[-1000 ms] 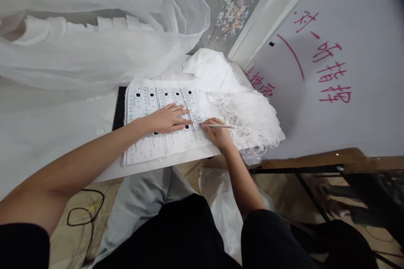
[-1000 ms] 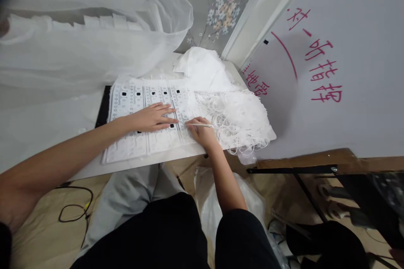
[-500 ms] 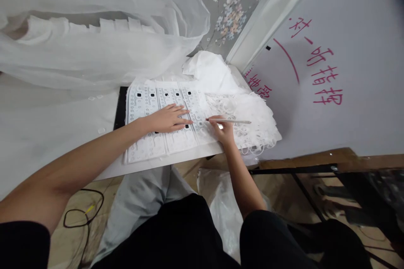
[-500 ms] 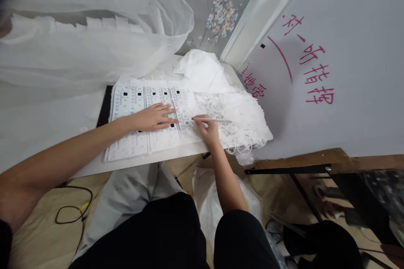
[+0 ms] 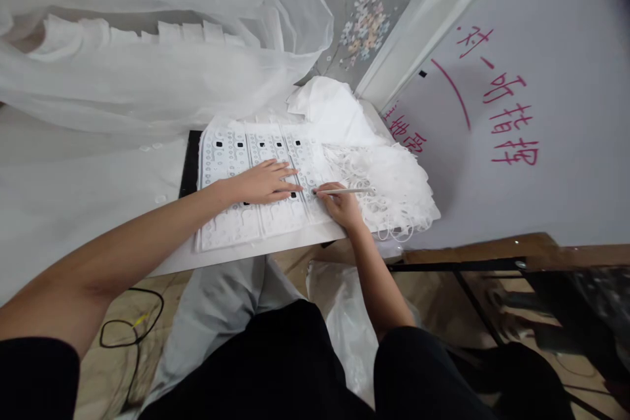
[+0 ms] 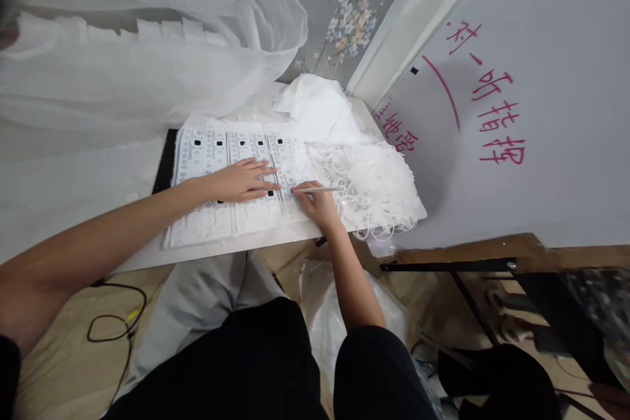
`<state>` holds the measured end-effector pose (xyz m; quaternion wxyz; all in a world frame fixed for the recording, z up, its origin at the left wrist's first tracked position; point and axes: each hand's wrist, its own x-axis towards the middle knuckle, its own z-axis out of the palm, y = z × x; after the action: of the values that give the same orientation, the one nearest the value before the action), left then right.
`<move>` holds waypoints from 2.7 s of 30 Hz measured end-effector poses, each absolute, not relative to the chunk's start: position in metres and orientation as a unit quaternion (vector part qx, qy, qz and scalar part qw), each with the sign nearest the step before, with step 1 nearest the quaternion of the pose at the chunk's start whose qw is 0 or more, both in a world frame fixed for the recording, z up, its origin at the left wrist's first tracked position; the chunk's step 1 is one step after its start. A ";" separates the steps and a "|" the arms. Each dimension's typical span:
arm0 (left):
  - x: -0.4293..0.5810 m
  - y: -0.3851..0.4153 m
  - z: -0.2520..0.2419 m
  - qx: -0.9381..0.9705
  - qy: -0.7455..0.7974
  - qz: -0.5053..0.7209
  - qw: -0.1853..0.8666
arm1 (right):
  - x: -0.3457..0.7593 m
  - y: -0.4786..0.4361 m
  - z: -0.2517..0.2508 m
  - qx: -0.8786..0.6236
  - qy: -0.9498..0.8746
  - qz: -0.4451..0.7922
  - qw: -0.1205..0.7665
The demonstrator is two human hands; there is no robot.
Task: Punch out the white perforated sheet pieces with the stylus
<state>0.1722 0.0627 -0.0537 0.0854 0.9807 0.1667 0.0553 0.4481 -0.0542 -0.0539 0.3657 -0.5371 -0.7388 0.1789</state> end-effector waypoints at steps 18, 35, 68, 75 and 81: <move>0.171 0.062 -0.056 0.981 0.162 0.066 0.088 | 0.480 -0.055 -0.062 -0.626 -0.547 0.007 0.556; 0.171 0.064 -0.059 0.980 0.163 0.068 0.087 | 0.480 -0.057 -0.063 -0.626 -0.605 0.214 0.443; 0.170 0.064 -0.062 0.977 0.166 0.081 0.108 | 0.477 -0.061 -0.058 -0.658 -0.509 -0.130 0.540; 0.161 0.072 -0.063 0.920 0.365 0.111 0.094 | 0.472 -0.049 -0.062 -0.590 -0.612 -0.016 0.527; 0.148 0.088 -0.070 0.899 0.424 0.063 0.091 | 0.469 -0.006 -0.044 -0.568 -0.609 0.075 0.548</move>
<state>0.1480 0.0876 -0.0697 0.0908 0.8991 0.4236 0.0630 0.4691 -0.0063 -0.0438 0.5480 -0.5680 -0.6095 0.0749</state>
